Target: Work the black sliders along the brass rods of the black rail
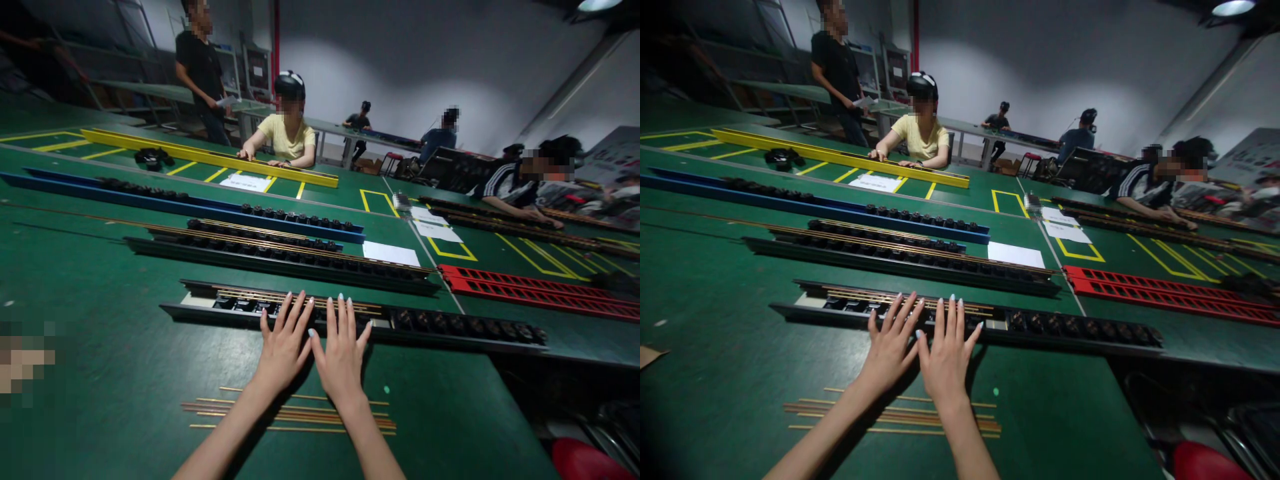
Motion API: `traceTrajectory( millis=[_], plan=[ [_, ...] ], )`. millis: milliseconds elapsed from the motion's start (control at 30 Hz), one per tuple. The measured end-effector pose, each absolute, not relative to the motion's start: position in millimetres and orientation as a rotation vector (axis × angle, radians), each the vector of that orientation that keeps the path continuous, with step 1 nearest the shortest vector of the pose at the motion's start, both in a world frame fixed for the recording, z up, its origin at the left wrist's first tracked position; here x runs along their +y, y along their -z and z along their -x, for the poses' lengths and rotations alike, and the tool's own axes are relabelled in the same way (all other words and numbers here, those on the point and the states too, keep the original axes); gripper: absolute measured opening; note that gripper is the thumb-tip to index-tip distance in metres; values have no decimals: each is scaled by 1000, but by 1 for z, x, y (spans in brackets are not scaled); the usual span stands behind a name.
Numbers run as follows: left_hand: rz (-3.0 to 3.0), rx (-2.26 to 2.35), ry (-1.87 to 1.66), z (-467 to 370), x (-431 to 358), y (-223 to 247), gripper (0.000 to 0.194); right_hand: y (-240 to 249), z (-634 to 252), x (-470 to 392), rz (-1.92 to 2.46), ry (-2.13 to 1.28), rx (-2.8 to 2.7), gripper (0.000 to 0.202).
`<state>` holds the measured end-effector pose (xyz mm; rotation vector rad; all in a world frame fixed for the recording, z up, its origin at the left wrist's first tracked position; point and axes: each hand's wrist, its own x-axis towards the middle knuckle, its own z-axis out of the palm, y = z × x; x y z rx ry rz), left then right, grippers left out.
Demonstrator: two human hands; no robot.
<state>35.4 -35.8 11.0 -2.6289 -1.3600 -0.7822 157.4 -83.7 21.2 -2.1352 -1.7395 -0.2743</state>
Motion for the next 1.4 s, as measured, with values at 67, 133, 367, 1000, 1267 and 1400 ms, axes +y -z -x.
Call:
traceTrajectory(
  millis=[67,133,367,1000,1267,1400],
  plan=[
    [2625,-1357,779,-36,-36,-11,63,-21,-157,-84,2141,277,-1732,58],
    [2620,-1354,773,-36,-36,-12,63,-21,-156,-85,2157,287,-1705,59],
    [2621,-1359,775,-36,-36,-12,60,-21,-159,-83,2208,293,-1643,59],
    [2635,-1371,817,-36,-36,-14,59,-21,-157,-82,2226,294,-1649,57],
    [2608,-1348,786,-36,-37,-13,60,-20,-158,-82,2224,279,-1650,57],
    [2596,-1333,774,-36,-37,-12,61,-21,-159,-83,2220,276,-1649,58]
  ],
)
